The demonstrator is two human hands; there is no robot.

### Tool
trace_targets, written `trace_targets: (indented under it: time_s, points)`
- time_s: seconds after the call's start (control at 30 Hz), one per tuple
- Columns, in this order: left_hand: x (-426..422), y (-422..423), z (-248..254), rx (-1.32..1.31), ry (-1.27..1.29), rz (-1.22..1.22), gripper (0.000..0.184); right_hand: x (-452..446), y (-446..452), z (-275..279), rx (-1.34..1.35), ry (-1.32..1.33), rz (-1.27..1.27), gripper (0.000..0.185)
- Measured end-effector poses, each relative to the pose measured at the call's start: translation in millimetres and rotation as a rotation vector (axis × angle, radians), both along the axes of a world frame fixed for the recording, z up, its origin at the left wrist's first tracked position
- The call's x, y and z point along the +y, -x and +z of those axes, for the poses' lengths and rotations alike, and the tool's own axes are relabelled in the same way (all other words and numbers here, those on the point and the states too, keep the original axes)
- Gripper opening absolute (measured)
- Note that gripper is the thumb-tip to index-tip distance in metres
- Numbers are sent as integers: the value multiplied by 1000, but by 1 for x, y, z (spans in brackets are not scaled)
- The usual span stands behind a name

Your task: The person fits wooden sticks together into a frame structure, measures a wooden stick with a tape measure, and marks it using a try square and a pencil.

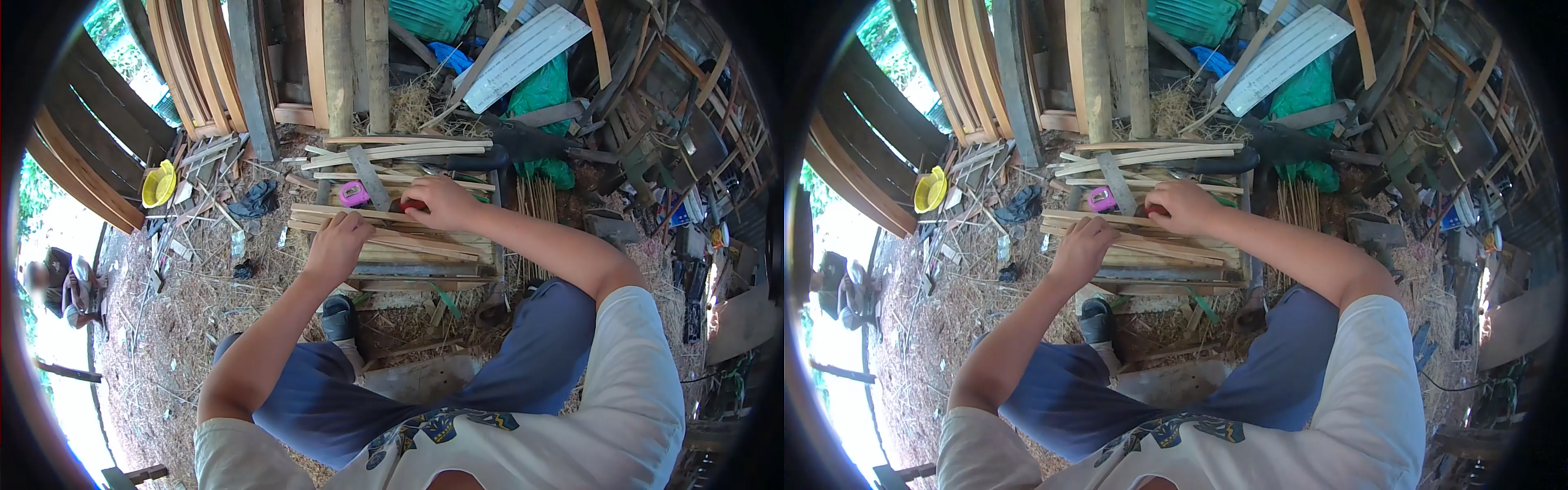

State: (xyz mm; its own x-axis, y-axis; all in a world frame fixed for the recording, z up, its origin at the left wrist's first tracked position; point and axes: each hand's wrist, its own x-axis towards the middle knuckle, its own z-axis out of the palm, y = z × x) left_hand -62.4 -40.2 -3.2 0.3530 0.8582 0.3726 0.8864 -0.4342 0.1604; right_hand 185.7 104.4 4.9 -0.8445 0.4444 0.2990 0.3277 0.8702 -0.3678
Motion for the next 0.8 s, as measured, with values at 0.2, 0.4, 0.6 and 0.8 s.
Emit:
trace_targets:
  time_s: [0.2,0.4,0.6,0.8]
  points:
    - [0,0,3,-14,-18,-4,19,-4,11,2,14,49,50,19]
    - [-2,4,3,2,-23,1,20,-7,19,9,-23,109,39,16]
    - [-6,9,2,-5,-37,10,20,2,38,12,39,9,62,13]
    - [-7,14,-1,4,-29,26,21,18,70,12,-42,-83,97,30]
